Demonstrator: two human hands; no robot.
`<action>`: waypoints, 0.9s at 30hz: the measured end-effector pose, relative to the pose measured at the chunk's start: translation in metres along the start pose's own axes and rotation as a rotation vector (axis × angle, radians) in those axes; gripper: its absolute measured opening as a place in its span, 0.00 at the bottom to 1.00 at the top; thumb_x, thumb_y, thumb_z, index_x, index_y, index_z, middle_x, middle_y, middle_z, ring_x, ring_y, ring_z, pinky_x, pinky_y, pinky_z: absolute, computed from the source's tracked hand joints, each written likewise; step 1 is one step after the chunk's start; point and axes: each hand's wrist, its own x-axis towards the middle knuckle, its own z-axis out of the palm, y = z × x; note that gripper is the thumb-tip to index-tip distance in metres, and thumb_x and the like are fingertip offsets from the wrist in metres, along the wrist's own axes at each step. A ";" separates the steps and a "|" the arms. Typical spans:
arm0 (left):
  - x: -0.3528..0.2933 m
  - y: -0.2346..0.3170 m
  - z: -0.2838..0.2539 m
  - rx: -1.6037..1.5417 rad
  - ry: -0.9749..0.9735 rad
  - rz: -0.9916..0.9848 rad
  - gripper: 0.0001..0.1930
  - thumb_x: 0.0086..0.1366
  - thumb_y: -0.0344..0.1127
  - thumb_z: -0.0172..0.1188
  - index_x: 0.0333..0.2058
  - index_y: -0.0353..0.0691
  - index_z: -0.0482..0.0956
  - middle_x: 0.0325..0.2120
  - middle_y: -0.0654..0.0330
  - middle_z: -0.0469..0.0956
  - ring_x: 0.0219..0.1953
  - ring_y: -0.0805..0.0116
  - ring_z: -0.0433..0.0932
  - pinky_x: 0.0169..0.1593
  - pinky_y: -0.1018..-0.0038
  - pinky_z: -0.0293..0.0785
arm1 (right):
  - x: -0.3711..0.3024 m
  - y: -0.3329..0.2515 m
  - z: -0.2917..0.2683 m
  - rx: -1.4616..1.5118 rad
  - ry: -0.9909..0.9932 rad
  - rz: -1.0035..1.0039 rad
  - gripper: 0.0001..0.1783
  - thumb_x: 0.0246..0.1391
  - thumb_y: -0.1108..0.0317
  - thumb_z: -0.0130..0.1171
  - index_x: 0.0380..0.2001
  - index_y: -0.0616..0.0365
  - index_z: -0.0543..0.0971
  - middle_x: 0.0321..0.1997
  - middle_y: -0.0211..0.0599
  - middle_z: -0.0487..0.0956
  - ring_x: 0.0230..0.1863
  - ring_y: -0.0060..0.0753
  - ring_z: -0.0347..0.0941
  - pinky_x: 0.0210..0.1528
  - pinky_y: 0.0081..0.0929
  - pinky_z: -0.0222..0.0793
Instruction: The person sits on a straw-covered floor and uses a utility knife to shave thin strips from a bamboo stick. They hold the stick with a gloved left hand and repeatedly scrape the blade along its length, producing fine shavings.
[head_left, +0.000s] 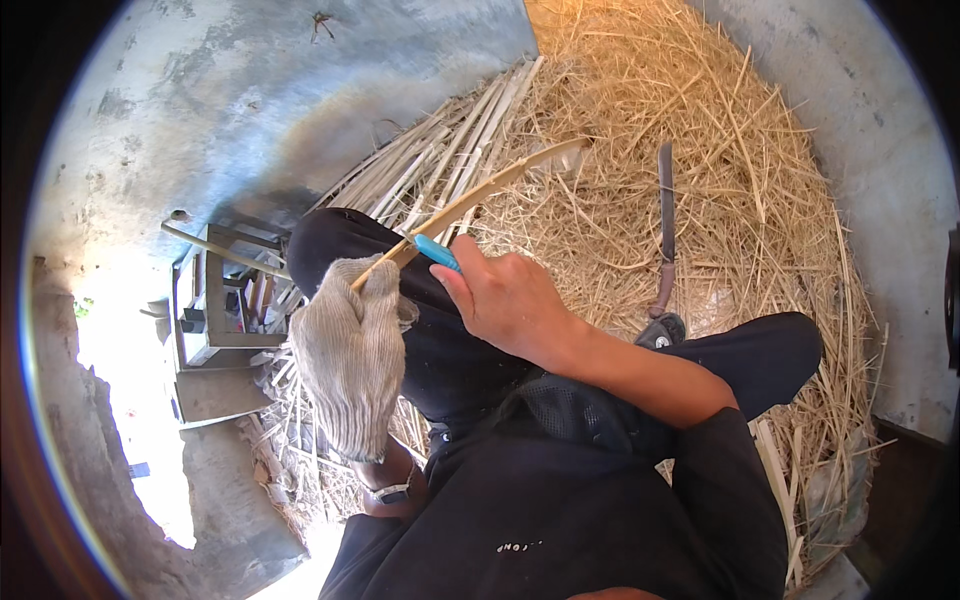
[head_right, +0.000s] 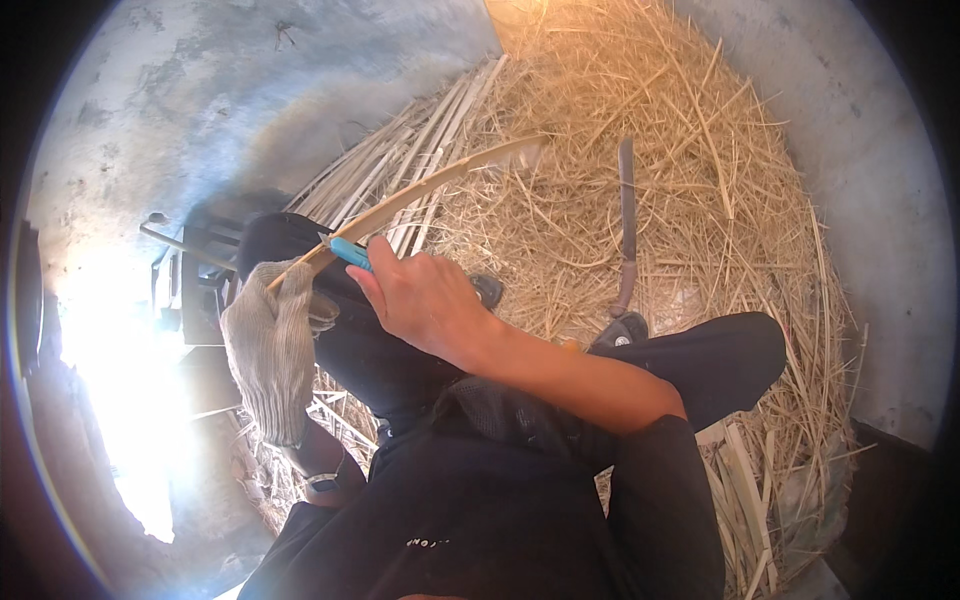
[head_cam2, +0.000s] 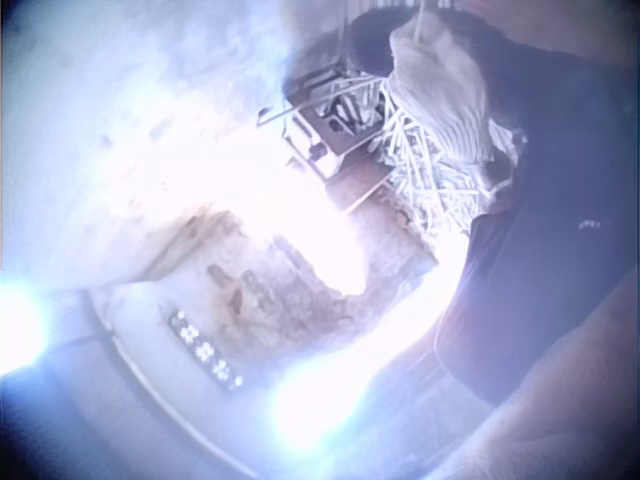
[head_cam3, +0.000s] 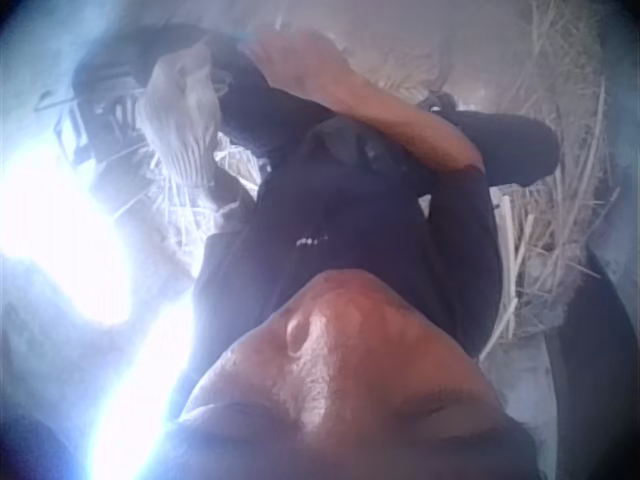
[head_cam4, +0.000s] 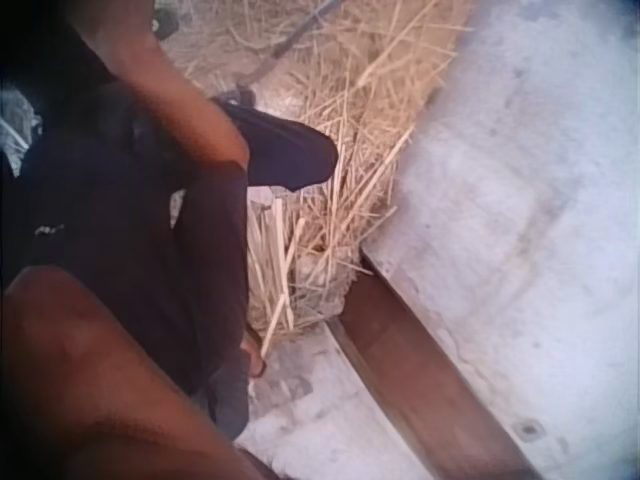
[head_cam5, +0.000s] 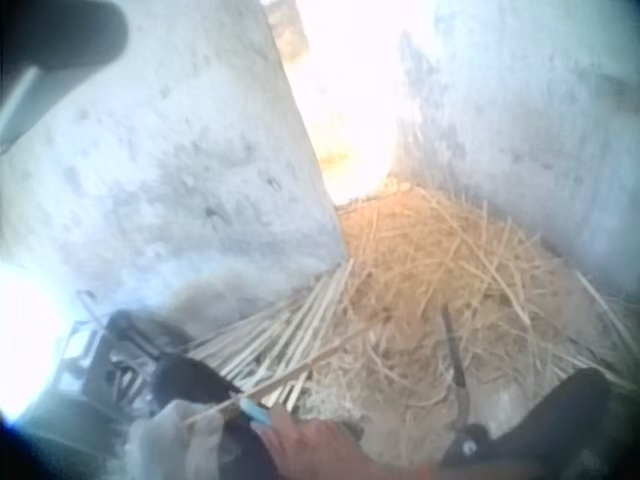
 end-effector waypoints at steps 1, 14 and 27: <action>0.000 -0.003 -0.003 -0.030 -0.016 -0.024 0.11 0.71 0.37 0.60 0.38 0.33 0.83 0.18 0.57 0.82 0.21 0.71 0.82 0.30 0.75 0.76 | 0.001 0.000 0.006 -0.024 -0.002 -0.007 0.16 0.68 0.58 0.53 0.38 0.63 0.72 0.13 0.49 0.74 0.17 0.58 0.75 0.18 0.49 0.70; -0.001 -0.006 0.000 -0.162 -0.093 -0.006 0.16 0.73 0.39 0.56 0.48 0.29 0.80 0.21 0.55 0.83 0.24 0.71 0.83 0.31 0.77 0.79 | -0.006 0.000 -0.024 0.138 -0.062 0.060 0.20 0.71 0.55 0.47 0.33 0.64 0.71 0.13 0.53 0.73 0.17 0.61 0.74 0.20 0.50 0.67; -0.001 0.015 0.007 -0.096 -0.013 0.006 0.15 0.72 0.37 0.57 0.45 0.28 0.81 0.21 0.55 0.83 0.23 0.72 0.82 0.29 0.77 0.78 | 0.000 0.014 -0.015 0.123 -0.066 0.199 0.17 0.71 0.61 0.48 0.34 0.65 0.70 0.14 0.55 0.72 0.18 0.62 0.74 0.19 0.50 0.66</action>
